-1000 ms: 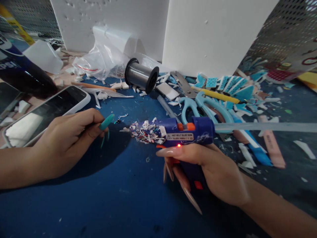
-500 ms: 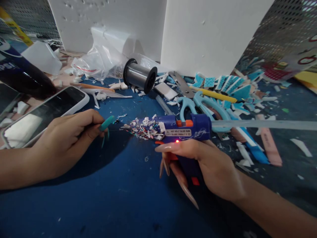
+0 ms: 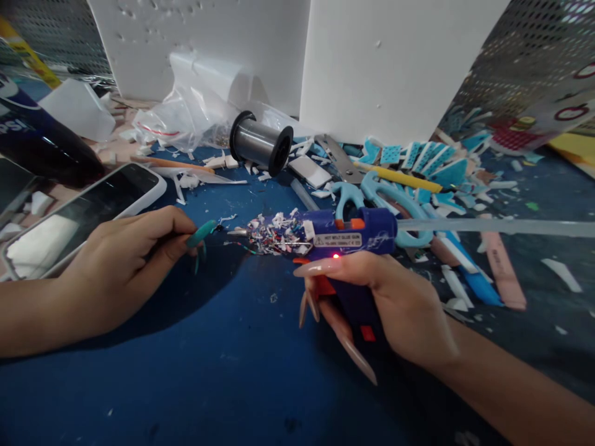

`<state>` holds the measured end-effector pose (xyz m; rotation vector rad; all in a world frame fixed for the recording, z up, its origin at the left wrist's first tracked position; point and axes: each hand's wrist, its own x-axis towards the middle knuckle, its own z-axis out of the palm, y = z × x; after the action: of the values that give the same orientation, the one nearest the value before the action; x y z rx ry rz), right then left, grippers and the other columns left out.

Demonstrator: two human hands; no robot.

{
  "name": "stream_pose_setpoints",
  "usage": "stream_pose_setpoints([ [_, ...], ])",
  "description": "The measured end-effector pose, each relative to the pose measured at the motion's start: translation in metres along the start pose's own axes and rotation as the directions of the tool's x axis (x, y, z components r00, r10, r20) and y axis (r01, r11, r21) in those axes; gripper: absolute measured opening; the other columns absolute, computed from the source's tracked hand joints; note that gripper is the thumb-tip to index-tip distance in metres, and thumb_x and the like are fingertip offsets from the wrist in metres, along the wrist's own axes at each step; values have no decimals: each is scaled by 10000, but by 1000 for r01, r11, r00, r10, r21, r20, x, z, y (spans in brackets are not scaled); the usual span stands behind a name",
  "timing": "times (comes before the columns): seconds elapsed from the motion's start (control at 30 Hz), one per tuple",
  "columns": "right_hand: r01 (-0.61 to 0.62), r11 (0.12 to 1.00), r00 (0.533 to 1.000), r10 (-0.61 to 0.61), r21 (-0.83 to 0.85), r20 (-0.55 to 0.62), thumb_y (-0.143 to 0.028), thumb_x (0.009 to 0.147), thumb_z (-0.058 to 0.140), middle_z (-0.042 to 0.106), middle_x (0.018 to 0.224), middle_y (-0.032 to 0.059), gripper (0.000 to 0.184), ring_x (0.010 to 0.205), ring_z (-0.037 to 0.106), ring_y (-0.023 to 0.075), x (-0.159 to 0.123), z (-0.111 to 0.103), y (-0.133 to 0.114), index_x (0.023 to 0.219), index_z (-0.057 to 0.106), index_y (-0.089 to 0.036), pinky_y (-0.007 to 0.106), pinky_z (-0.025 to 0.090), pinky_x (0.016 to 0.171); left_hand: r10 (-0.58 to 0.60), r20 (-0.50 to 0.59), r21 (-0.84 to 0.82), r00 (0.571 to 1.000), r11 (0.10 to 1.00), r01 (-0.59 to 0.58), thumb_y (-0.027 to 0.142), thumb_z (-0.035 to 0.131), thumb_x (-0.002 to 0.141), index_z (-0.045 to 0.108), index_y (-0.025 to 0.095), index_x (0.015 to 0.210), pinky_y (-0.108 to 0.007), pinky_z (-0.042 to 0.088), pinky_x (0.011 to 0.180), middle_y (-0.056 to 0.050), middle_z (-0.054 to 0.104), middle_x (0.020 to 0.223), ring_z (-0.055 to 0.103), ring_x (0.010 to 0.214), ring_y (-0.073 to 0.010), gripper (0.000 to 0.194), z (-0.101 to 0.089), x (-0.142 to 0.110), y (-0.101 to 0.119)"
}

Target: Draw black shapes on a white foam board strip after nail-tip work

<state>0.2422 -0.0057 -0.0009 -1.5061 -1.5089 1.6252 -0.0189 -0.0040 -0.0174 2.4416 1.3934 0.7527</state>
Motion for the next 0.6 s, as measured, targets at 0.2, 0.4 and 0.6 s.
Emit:
stream_pose_setpoints([
  [0.2, -117, 967, 992, 103, 228, 72, -426, 705, 555, 536, 343, 34, 315, 337, 536, 134, -1, -1, -1, 484, 684, -243, 243, 536, 513, -2, 10, 2, 1000, 1000, 2, 115, 429, 875, 476, 195, 801, -222, 334, 494, 34, 563, 648, 491, 514, -99, 118, -1, -1, 1],
  [0.4, -60, 980, 996, 46, 190, 76, -422, 739, 539, 524, 332, 30, 350, 345, 535, 153, 0, 0, -4, 477, 688, -245, 280, 557, 564, -9, 11, -7, 1000, 1000, 9, 128, 428, 872, 477, 204, 796, -223, 351, 496, 29, 569, 647, 511, 526, -110, 119, -1, 1, 2],
  [0.6, -113, 979, 992, 100, 170, 83, -453, 696, 567, 502, 334, 18, 324, 290, 462, 119, 0, 0, -5, 480, 671, -236, 234, 489, 422, -6, 1, 16, 1000, 1000, 6, 135, 415, 875, 480, 202, 789, -222, 327, 471, 34, 548, 626, 464, 486, -100, 128, -1, 1, 2],
])
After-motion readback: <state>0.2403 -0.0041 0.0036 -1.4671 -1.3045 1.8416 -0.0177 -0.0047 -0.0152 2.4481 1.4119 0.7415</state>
